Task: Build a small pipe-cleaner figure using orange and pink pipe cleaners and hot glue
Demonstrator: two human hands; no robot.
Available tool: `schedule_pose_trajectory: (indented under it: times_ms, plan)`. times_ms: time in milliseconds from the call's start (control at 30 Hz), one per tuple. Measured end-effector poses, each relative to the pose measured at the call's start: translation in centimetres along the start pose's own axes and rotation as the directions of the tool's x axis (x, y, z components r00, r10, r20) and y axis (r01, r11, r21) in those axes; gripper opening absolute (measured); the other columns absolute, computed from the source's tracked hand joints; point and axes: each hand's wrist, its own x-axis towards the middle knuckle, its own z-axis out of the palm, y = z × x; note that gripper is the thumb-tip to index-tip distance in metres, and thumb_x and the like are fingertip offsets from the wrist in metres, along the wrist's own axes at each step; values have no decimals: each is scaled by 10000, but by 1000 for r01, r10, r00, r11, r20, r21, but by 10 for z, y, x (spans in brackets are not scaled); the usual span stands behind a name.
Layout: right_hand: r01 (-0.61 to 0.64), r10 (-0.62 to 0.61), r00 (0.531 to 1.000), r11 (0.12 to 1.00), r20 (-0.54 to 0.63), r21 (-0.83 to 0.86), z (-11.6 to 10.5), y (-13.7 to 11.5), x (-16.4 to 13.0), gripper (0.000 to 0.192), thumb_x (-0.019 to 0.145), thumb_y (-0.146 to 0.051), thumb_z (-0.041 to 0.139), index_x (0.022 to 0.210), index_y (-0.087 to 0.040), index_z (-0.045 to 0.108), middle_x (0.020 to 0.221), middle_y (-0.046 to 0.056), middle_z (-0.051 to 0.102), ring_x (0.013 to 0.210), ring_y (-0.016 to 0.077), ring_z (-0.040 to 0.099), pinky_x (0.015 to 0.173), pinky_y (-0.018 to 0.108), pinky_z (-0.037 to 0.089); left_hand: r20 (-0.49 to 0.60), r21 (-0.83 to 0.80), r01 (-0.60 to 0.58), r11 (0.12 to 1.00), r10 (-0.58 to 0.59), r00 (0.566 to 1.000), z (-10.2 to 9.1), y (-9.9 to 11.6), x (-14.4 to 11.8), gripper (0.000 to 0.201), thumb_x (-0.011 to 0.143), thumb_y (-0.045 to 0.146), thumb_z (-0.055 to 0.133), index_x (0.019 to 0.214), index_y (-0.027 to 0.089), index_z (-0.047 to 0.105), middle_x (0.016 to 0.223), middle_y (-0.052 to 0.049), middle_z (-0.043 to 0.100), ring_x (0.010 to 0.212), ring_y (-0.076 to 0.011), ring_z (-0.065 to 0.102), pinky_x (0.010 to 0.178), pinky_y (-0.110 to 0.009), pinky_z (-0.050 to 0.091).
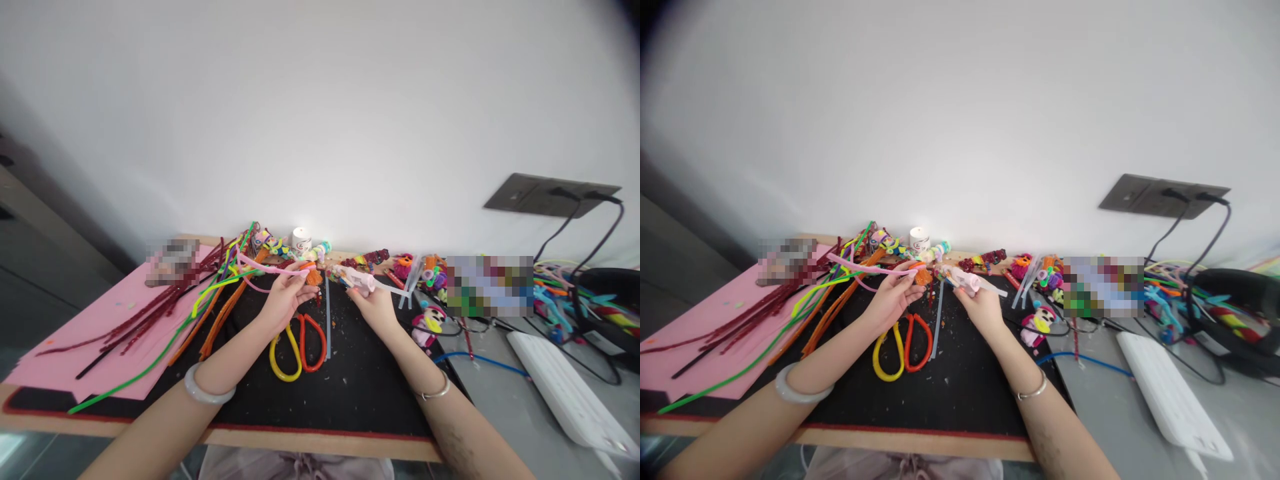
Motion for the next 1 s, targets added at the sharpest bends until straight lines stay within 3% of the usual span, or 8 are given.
schedule_pose_trajectory:
  times_ms: [133, 267, 400, 567, 700, 867, 1000]
  plan:
    - [76, -79, 997, 966, -3, -246, -5, -1, 2, 248, 816, -285, 476, 1009, -174, 583, 912, 81, 635, 819, 212, 593, 704, 293, 435, -30, 54, -32, 998, 34, 999, 1, 1, -1, 372, 765, 221, 616, 1121, 217, 510, 1039, -43, 640, 642, -85, 663, 638, -205, 549]
    - [77, -30, 994, 871, 104, -485, -6, -3, 2, 376, 792, -218, 453, 1161, -153, 481, 1053, 129, 568, 896, 257, 559, 723, 345, 408, -21, 173, -91, 981, 96, 995, 3, 2, -3, 374, 758, 269, 620, 1114, 217, 515, 1080, -62, 627, 628, -93, 664, 647, -227, 554]
    - [67, 43, 983, 828, 181, -557, -1, 0, -2, 493, 703, -175, 493, 1194, -145, 453, 1086, 146, 527, 983, 289, 500, 789, 392, 374, 8, 289, -170, 942, 175, 985, 7, 1, -5, 351, 753, 303, 615, 1081, 200, 544, 1057, -70, 632, 601, -106, 657, 639, -256, 559]
    - [157, -108, 985, 880, 133, -448, -2, -12, -4, 509, 689, -251, 544, 1182, -175, 440, 1188, 133, 479, 1089, 305, 411, 904, 428, 290, 39, 387, -241, 890, 245, 969, 8, 0, -9, 304, 756, 292, 604, 1043, 194, 586, 1021, -59, 634, 597, -132, 652, 616, -272, 555]
    - [306, -277, 950, 920, 145, -245, -7, -30, -7, 347, 706, -328, 587, 1006, -181, 494, 1040, 110, 543, 999, 268, 469, 850, 372, 328, 108, 460, -258, 850, 235, 966, 11, 0, -14, 281, 759, 247, 593, 1034, 205, 622, 1035, -61, 635, 660, -151, 651, 652, -272, 548]
    - [313, -299, 948, 937, 105, -152, -7, -43, -15, 188, 708, -323, 592, 767, -197, 466, 741, 17, 527, 722, 180, 487, 679, 283, 348, 175, 487, -317, 814, 264, 948, 15, -3, -19, 246, 742, 208, 605, 979, 218, 669, 1037, -74, 635, 901, -207, 619, 723, -263, 530]
    - [302, -298, 953, 949, 53, -93, -7, -44, -16, 168, 776, -241, 498, 634, -202, 419, 628, -14, 464, 614, 142, 440, 604, 258, 324, 227, 504, -312, 805, 225, 948, 15, -5, -20, 247, 761, 204, 585, 995, 221, 661, 1053, -78, 630, 747, -171, 655, 666, -246, 532]
